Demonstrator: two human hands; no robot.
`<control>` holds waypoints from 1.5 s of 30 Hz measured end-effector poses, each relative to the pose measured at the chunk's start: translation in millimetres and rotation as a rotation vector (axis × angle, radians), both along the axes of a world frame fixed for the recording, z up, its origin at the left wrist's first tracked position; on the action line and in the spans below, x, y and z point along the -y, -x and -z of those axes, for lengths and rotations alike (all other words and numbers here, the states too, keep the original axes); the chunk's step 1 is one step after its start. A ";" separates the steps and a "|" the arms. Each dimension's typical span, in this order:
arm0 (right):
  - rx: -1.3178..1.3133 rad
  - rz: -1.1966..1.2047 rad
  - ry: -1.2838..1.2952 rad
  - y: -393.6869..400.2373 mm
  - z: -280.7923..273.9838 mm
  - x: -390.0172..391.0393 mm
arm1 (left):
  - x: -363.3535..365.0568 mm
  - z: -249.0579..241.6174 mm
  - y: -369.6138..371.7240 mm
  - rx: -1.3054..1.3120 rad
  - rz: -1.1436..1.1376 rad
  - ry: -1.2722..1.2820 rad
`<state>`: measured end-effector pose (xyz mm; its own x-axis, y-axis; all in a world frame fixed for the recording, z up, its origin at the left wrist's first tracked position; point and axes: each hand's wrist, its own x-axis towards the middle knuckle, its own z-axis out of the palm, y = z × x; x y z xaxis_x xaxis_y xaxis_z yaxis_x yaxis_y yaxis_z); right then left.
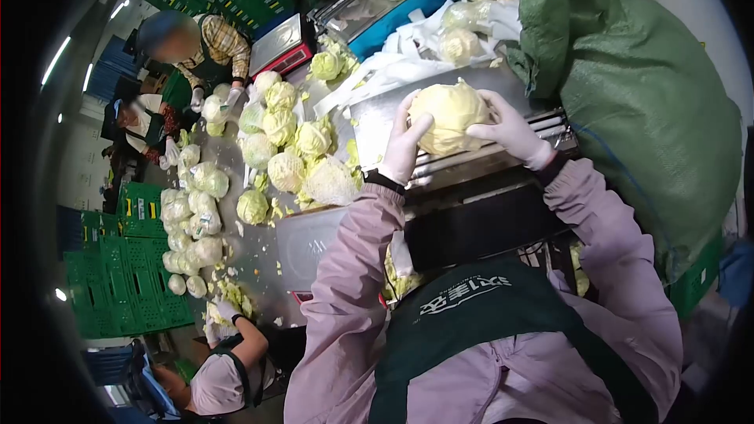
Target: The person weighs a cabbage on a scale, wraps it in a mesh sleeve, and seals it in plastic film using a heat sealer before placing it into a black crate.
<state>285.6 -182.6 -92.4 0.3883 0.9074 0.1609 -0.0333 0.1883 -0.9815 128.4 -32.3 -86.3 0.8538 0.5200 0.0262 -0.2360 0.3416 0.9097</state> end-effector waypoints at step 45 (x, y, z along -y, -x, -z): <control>-0.097 -0.821 0.237 -74.5 -150.8 60.3 | -42.2 -123.6 97.2 0.010 0.560 -0.111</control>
